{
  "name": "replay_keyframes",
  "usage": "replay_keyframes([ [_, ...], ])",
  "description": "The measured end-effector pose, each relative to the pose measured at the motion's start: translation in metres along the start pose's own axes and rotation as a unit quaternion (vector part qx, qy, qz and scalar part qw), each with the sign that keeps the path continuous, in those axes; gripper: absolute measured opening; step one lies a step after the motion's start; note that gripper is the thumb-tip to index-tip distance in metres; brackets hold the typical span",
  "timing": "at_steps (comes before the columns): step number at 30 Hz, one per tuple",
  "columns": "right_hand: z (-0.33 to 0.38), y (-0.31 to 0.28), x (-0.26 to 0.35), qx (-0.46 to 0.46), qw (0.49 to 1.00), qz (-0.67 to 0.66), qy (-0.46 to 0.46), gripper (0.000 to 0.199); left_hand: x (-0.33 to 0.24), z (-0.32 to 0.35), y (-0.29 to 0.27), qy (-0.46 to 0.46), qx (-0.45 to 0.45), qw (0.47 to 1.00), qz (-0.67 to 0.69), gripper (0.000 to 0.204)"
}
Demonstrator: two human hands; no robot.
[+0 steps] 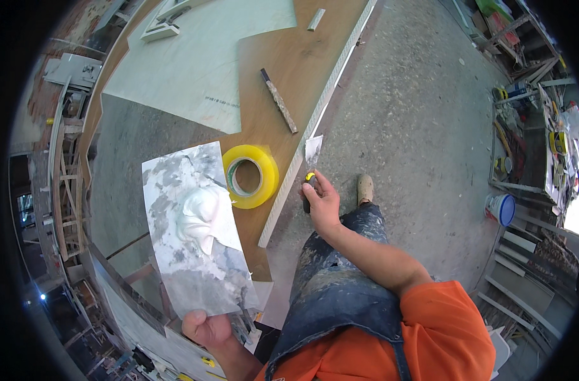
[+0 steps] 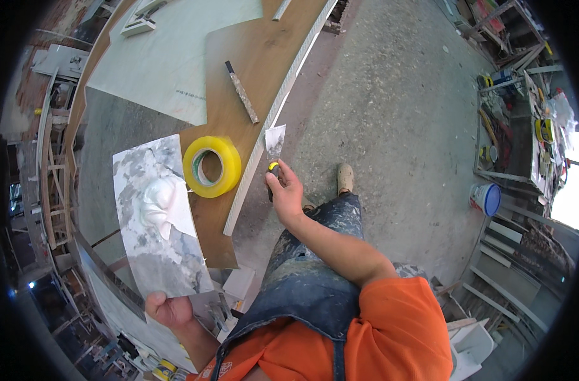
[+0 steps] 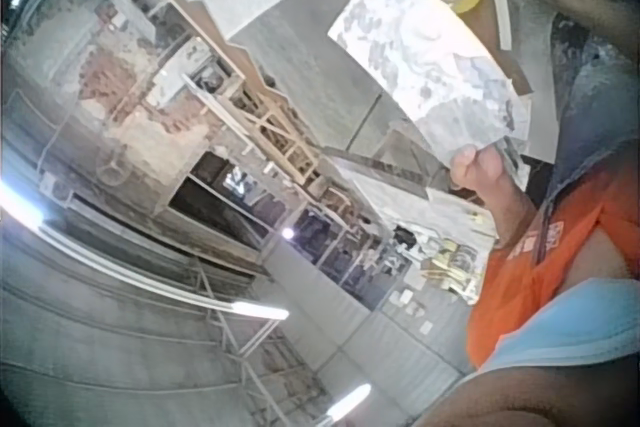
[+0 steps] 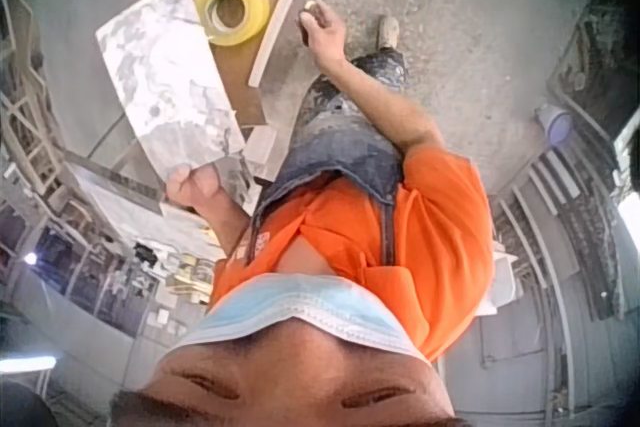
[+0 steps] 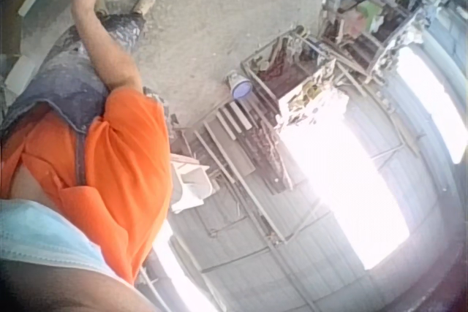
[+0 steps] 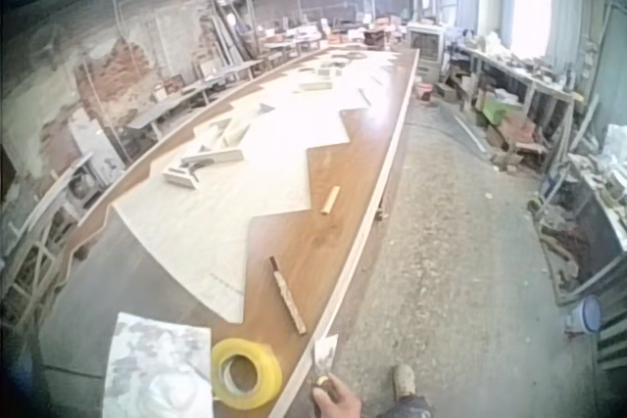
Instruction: The person scoops white filler from a red bucket onto a metal hawk and uses a putty knife to apply it along the edges of a large wooden panel. They repeatedly load the knife and smooth the filler into seams and joints on the panel's surface.
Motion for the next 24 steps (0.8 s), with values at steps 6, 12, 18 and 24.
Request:
replay_keyframes([
  [6, 0.008, -0.024, -0.008, -0.023, 0.996, 0.019, 0.079, 0.054, 0.002, -0.002, -0.009, 0.018, -0.014, 0.999, -0.028, 0.085],
  [12, 0.055, 0.0, 0.148, 0.226, 0.959, 0.154, 0.076, 0.051, 0.013, 0.009, 0.004, 0.046, -0.039, 0.997, -0.049, 0.082],
  [18, 0.081, 0.081, 0.238, 0.436, 0.801, 0.385, -0.144, 0.038, 0.02, 0.019, 0.017, 0.05, -0.059, 0.996, -0.033, 0.079],
  [24, 0.082, 0.089, 0.227, 0.504, 0.735, 0.416, -0.182, 0.035, 0.028, 0.027, 0.025, 0.099, -0.086, 0.99, -0.052, 0.08],
])
Point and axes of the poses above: each hand's wrist, its own z-axis away from the middle knuckle, its own y-axis out of the palm, x = y × z, the point moved 6 cm from there along -z, towards the middle knuckle, and after that the axes turned 3 degrees about -y, right-handed, at the moved point
